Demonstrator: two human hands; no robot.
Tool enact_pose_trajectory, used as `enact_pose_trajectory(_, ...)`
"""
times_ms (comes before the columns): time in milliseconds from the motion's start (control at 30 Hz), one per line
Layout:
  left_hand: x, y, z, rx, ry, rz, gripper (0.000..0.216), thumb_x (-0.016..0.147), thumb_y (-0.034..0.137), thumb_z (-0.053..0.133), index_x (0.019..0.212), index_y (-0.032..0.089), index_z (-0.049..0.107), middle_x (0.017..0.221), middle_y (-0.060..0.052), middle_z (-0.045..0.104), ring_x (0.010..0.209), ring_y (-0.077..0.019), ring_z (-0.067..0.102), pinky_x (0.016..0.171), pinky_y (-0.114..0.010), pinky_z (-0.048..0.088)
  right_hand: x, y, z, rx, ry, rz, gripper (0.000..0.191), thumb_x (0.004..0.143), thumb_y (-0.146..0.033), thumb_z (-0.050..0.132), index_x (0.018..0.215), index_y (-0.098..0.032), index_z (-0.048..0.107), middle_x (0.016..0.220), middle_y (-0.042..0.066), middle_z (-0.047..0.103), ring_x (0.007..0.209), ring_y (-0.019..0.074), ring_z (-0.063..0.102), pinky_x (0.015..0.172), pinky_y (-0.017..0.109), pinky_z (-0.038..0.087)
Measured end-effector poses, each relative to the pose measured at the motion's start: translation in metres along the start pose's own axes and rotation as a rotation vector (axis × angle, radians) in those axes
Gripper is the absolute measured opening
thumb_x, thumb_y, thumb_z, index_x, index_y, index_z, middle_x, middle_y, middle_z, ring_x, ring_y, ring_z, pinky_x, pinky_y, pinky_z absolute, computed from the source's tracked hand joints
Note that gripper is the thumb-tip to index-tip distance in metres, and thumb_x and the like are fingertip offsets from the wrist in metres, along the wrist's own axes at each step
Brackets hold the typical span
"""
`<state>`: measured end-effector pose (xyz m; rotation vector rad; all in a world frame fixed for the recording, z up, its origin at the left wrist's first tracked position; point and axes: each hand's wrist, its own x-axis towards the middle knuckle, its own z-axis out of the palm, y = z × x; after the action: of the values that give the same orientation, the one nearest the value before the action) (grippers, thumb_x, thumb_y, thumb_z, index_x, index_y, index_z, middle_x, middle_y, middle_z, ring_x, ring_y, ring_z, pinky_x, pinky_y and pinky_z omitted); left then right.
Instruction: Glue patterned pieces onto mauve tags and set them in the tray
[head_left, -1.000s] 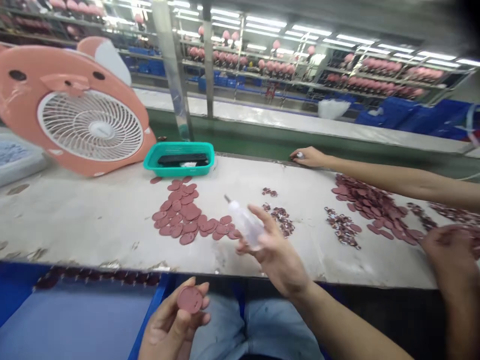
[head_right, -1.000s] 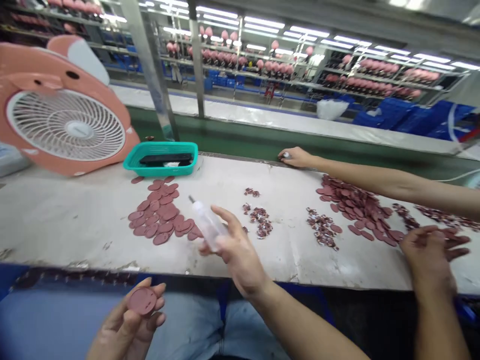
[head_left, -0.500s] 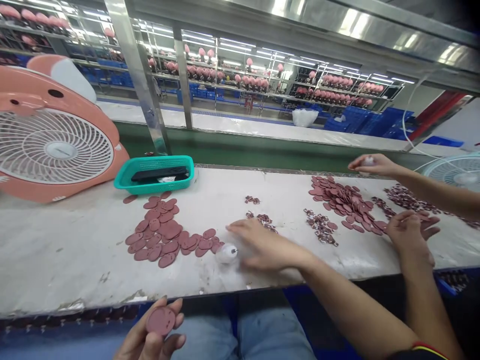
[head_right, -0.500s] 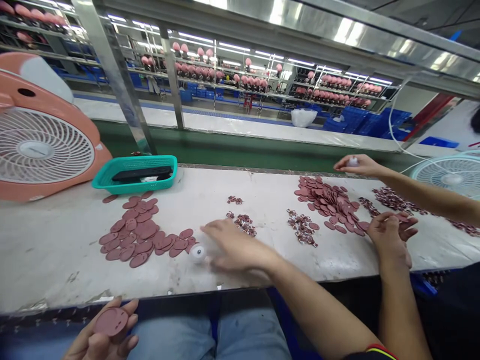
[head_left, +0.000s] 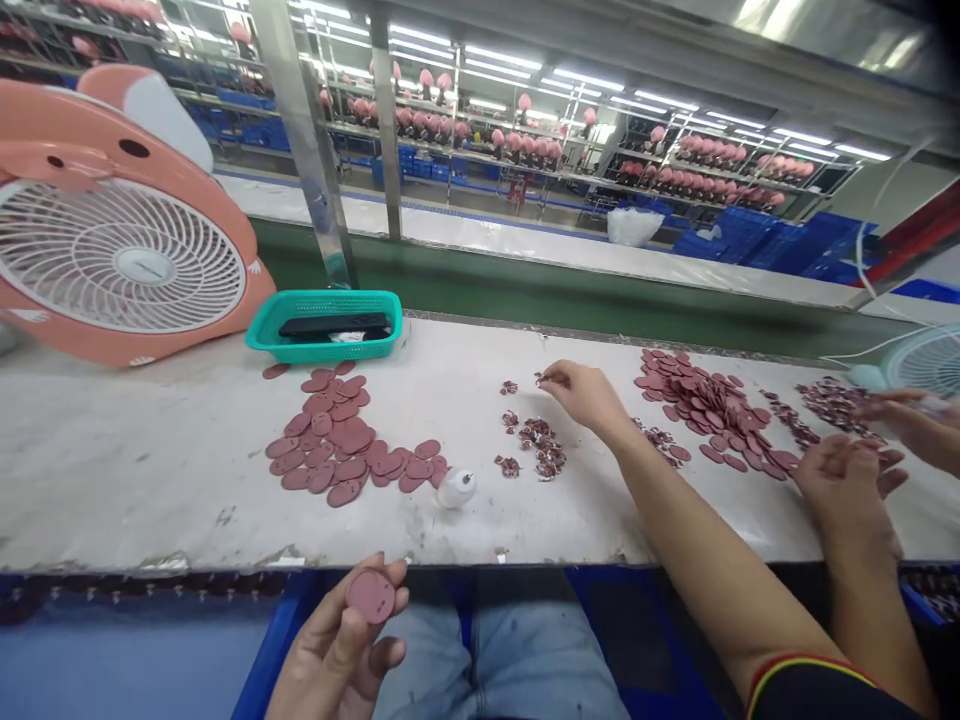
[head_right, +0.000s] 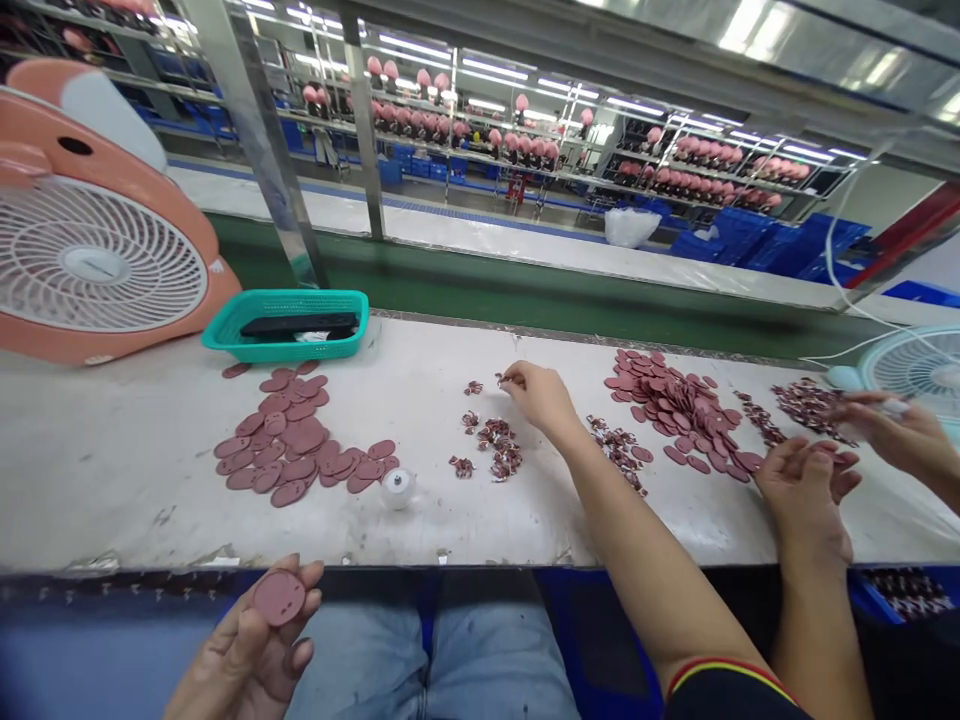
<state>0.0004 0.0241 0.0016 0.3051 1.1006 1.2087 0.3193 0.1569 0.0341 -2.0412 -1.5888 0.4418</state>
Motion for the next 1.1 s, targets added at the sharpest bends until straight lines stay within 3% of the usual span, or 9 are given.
enact_pose_trajectory(133, -0.016, 0.007, 0.009, 0.028, 0.008, -0.099, 0.048, 0.044, 0.046, 0.096, 0.084, 0.024, 0.081, 0.08, -0.002, 0.079, 0.066, -0.014, 0.07, 0.044, -0.014, 0.052, -0.067, -0.038, -0.003, 0.258, -0.058, -0.119, 0.024, 0.099, -0.033, 0.054, 0.112, -0.016, 0.066, 0.1, 0.008, 0.073, 0.088, 0.0173, 0.07, 0.081, 0.033, 0.059)
enact_pose_trajectory(200, -0.021, 0.01, 0.011, 0.035, -0.025, -0.151, 0.047, 0.045, 0.045, 0.096, 0.083, 0.023, 0.082, 0.077, -0.003, 0.077, 0.064, -0.0136, 0.069, 0.044, -0.014, 0.051, -0.103, -0.063, 0.003, 0.416, -0.187, -0.218, 0.019, 0.093, -0.036, 0.064, 0.1, -0.021, 0.071, 0.093, 0.003, 0.075, 0.084, 0.0159, 0.072, 0.074, 0.026, 0.06)
enact_pose_trajectory(267, -0.024, 0.011, 0.011, 0.035, -0.078, -0.193, 0.046, 0.047, 0.044, 0.096, 0.083, 0.021, 0.082, 0.074, -0.003, 0.076, 0.064, -0.0131, 0.068, 0.044, -0.014, 0.05, -0.133, -0.083, 0.011, 0.656, -0.353, -0.343, 0.011, 0.089, -0.029, 0.069, 0.098, -0.024, 0.073, 0.091, 0.0, 0.077, 0.081, 0.0133, 0.072, 0.072, 0.022, 0.058)
enact_pose_trajectory(333, -0.024, 0.01, 0.007, 0.032, -0.14, -0.213, 0.045, 0.051, 0.044, 0.095, 0.085, 0.019, 0.081, 0.069, -0.003, 0.074, 0.063, -0.0124, 0.067, 0.045, -0.013, 0.05, -0.15, -0.097, 0.018, 0.716, -0.445, -0.444, 0.013, 0.088, -0.021, 0.071, 0.1, -0.026, 0.074, 0.09, -0.002, 0.077, 0.08, 0.0105, 0.071, 0.073, 0.02, 0.056)
enact_pose_trajectory(433, -0.023, 0.008, -0.003, 0.019, -0.231, -0.228, 0.04, 0.057, 0.044, 0.092, 0.086, 0.018, 0.081, 0.067, -0.003, 0.072, 0.064, -0.0119, 0.066, 0.048, -0.013, 0.051, -0.156, -0.105, 0.026, 0.637, -0.466, -0.54, 0.017, 0.088, -0.015, 0.071, 0.101, -0.024, 0.074, 0.089, -0.002, 0.075, 0.082, 0.0086, 0.069, 0.075, 0.018, 0.052)
enact_pose_trajectory(567, -0.022, 0.006, -0.012, 0.006, -0.321, -0.248, 0.032, 0.063, 0.042, 0.09, 0.084, 0.019, 0.082, 0.07, -0.003, 0.072, 0.064, -0.0113, 0.065, 0.05, -0.014, 0.053, -0.153, -0.106, 0.028, 0.603, -0.492, -0.548, 0.016, 0.088, -0.014, 0.071, 0.101, -0.022, 0.074, 0.089, -0.002, 0.074, 0.081, 0.0079, 0.068, 0.074, 0.017, 0.051)
enact_pose_trajectory(833, -0.02, 0.005, -0.015, 0.005, -0.368, -0.267, 0.027, 0.067, 0.042, 0.087, 0.082, 0.02, 0.082, 0.07, -0.003, 0.07, 0.064, -0.0104, 0.063, 0.051, -0.013, 0.052, -0.154, -0.11, 0.029, 0.591, -0.516, -0.588, 0.018, 0.087, -0.01, 0.071, 0.1, -0.022, 0.074, 0.088, -0.001, 0.075, 0.08, 0.0091, 0.069, 0.074, 0.018, 0.052)
enact_pose_trajectory(1100, -0.025, 0.01, -0.008, 0.04, -0.316, -0.281, 0.035, 0.062, 0.045, 0.089, 0.08, 0.017, 0.082, 0.067, -0.003, 0.068, 0.061, -0.0102, 0.06, 0.048, -0.012, 0.048, -0.152, -0.111, 0.024, 0.53, -0.5, -0.721, 0.02, 0.088, -0.012, 0.071, 0.104, -0.023, 0.073, 0.088, -0.001, 0.076, 0.08, 0.0099, 0.069, 0.074, 0.019, 0.052)
